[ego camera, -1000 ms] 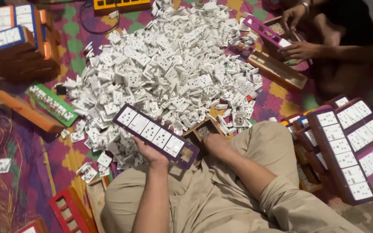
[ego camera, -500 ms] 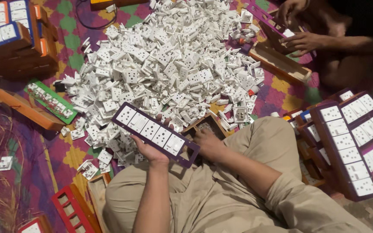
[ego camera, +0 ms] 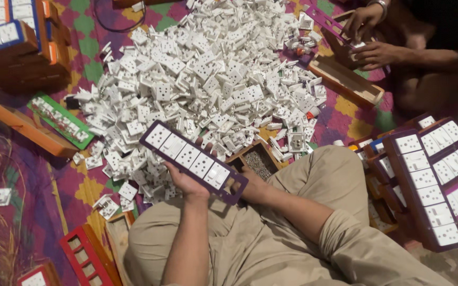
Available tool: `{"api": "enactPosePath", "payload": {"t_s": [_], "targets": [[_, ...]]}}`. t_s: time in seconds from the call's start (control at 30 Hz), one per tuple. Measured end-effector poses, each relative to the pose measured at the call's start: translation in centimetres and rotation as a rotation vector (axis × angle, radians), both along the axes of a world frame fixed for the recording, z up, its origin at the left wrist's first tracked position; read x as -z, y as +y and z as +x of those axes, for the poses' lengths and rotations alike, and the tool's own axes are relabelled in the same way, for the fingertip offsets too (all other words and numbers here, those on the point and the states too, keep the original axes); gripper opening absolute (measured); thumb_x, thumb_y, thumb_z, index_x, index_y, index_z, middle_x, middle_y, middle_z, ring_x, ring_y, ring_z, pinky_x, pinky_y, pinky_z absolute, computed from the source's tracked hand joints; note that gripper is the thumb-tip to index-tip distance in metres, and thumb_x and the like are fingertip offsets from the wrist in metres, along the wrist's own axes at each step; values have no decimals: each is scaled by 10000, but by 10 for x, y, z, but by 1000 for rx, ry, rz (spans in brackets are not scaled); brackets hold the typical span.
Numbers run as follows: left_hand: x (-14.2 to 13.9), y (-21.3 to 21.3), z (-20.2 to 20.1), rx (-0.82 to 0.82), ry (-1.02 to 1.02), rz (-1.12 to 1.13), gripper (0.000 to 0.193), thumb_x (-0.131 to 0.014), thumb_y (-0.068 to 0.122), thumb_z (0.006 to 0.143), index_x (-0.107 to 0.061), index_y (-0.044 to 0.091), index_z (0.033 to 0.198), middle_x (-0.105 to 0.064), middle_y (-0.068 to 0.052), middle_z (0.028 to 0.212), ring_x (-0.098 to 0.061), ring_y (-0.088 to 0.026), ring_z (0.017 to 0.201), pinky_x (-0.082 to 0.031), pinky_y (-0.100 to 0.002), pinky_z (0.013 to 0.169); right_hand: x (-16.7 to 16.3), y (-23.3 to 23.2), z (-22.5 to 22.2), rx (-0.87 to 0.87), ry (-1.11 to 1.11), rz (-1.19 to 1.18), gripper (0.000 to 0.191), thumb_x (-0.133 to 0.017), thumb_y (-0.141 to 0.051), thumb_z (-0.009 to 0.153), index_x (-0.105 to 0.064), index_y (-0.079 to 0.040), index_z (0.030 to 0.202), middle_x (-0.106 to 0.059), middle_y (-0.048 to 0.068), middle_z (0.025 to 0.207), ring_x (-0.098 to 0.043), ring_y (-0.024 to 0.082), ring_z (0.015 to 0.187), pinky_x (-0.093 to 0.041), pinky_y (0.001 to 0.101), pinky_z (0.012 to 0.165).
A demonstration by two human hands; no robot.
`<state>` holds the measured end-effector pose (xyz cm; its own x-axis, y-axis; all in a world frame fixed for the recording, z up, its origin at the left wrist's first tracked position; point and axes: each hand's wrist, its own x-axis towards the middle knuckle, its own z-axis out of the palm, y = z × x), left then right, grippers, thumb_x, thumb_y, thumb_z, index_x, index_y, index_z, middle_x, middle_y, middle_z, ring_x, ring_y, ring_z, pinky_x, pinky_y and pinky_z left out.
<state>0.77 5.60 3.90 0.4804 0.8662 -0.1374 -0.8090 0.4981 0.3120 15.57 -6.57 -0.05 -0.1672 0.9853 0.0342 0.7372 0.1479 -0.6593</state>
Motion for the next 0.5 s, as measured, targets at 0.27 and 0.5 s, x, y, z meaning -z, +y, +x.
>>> {"api": "enactPosePath", "payload": {"t_s": [0.27,0.5], "targets": [[-3,1,5,-19,1,-16,861,-400,786,943,-405,163,1538,-632,-191,1318,-658,-403,1129,-562,-572,926,-31,-3,7,432,413,-572,379,-564,-379,942,-737,-63,826,-752,142,790,-759,297,723,-584,387,670],[-14,-1,10,-21,1,57,946,-356,798,985,-433,14,1508,-647,-218,1303,-679,-365,1084,-586,-506,907,-58,-2,36,622,903,288,116,-720,-64,1000,-741,-60,1114,-753,101,1077,-722,221,956,-600,343,870]]}}
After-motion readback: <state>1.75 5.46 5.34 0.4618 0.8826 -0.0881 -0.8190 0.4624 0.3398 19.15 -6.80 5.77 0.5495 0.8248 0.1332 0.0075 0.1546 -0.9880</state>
